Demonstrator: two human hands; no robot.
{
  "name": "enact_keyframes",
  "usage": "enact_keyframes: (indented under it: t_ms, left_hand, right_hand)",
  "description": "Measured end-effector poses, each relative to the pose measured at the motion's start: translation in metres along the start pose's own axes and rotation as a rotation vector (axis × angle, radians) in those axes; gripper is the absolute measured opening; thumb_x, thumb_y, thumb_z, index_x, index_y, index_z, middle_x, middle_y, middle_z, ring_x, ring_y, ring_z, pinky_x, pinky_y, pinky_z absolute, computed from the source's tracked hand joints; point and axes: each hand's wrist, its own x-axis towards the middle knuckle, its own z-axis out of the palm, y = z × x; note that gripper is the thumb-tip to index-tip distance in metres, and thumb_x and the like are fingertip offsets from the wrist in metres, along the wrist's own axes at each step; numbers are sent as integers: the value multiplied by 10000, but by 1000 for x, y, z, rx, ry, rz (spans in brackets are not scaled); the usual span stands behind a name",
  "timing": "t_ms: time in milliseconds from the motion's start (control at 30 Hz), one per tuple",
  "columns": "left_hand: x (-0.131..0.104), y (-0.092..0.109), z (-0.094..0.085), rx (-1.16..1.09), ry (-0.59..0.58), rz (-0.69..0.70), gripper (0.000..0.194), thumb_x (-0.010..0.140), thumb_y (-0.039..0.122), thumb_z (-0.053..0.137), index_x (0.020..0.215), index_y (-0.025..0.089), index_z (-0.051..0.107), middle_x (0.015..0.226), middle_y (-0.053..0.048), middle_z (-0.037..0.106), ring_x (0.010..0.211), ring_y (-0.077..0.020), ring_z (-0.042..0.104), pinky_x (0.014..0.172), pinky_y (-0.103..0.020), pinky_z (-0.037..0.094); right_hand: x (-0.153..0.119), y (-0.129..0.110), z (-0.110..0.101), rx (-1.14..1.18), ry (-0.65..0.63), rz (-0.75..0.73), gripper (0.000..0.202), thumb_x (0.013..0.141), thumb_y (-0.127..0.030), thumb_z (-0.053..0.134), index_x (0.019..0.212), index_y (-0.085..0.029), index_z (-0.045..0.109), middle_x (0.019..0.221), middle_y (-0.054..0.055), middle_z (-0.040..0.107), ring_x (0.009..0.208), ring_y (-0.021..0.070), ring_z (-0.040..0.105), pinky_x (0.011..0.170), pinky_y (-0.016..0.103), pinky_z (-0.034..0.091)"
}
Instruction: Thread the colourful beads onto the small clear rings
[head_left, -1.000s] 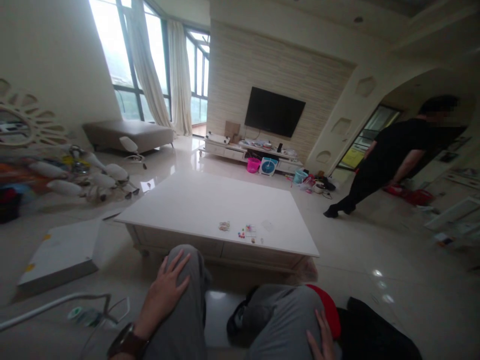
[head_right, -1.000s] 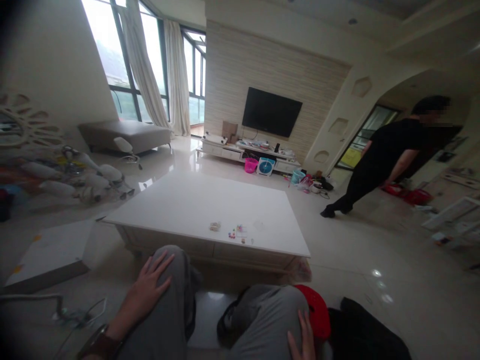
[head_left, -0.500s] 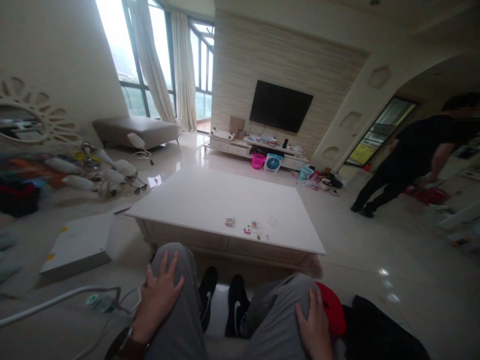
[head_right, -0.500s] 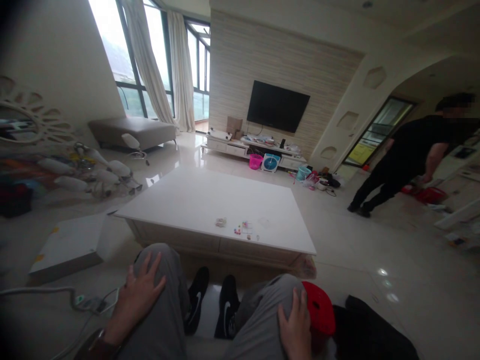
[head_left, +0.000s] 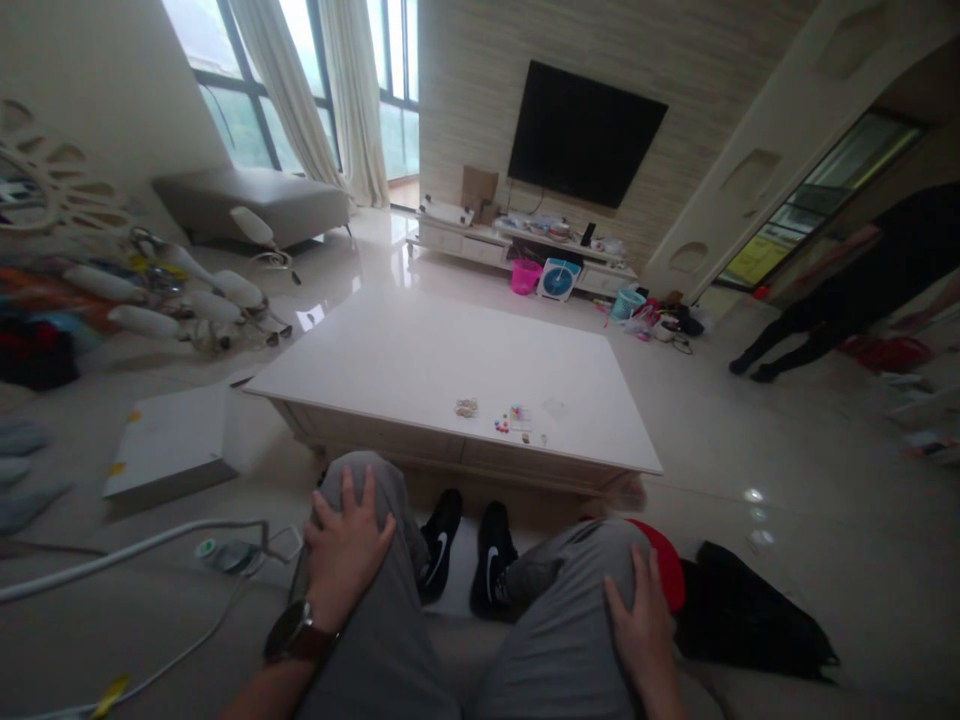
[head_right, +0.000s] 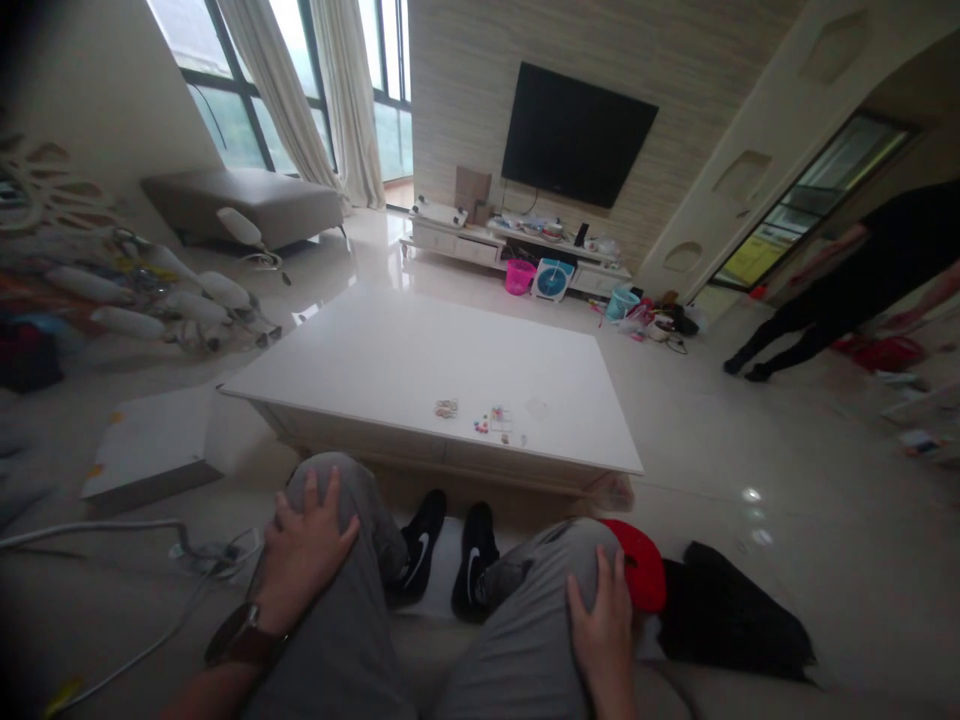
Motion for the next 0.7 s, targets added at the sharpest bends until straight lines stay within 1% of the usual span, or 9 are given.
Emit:
enact_keyframes:
  t_ms: [33,133,233,333,400,467,600,700]
  left_hand:
    - [-1,5,-4,-2,-5,18,723,943,391,472,1604,164,285,1666,-205,186,1432,-551,230,996,-665,402]
    - [-1,12,-11,-9,-17,22,731,934,391,500,1605,190,288,1665,-193,196,1444,-547,210,1023,-662,380]
    - [2,11,-10,-14,-39,11,733,934,402,510,1603,195,294,1659,-200,203,1438,-548,222,1027,-661,376]
    - [3,7,-9,-17,-61,27,722,939,403,502,1604,215,292,1659,-192,212,1435,-524,251,1033,-645,383]
    - [3,7,-9,-20,-69,42,706,944,403,489,1600,217,304,1658,-186,222,1433,-517,263,1040,-638,384]
    - [4,12,-11,-25,-69,43,697,944,401,487,1595,217,322,1656,-182,229,1435,-521,258,1045,-646,376]
    - [3,26,-18,-56,-36,53,728,919,389,538,1598,255,312,1671,-159,200,1469,-521,190,1080,-668,327]
    - [-2,36,-22,-83,-24,94,721,906,374,568,1585,284,343,1681,-134,180,1486,-513,159,1100,-662,307]
  right_hand:
    - [3,-7,0,-17,-17,-1,791,925,-636,369,1539,-137,362,1642,203,241,1492,376,297,1156,523,338]
    - [16,-24,0,-164,-58,64,752,925,-614,375,1535,-175,384,1651,180,222,1455,395,342,1116,540,369]
    - [31,-29,0,-233,-101,93,724,926,-595,378,1514,-174,422,1627,182,272,1406,406,402,1097,541,383]
    - [41,-32,-1,-225,-139,105,711,928,-593,388,1508,-186,433,1606,178,315,1374,391,444,1078,529,404]
    - [44,-39,-2,-219,-158,100,706,930,-593,389,1512,-195,430,1606,169,316,1366,382,452,1068,520,415]
    - [46,-52,-3,-230,-164,94,697,934,-590,387,1508,-198,437,1614,155,306,1365,378,447,1055,510,428]
    - [45,-83,-8,-296,-155,83,669,931,-585,408,1502,-241,453,1617,116,309,1318,387,468,1005,514,464]
    - [42,-98,-10,-322,-163,54,640,943,-556,406,1507,-260,454,1622,101,305,1333,377,447,992,505,475]
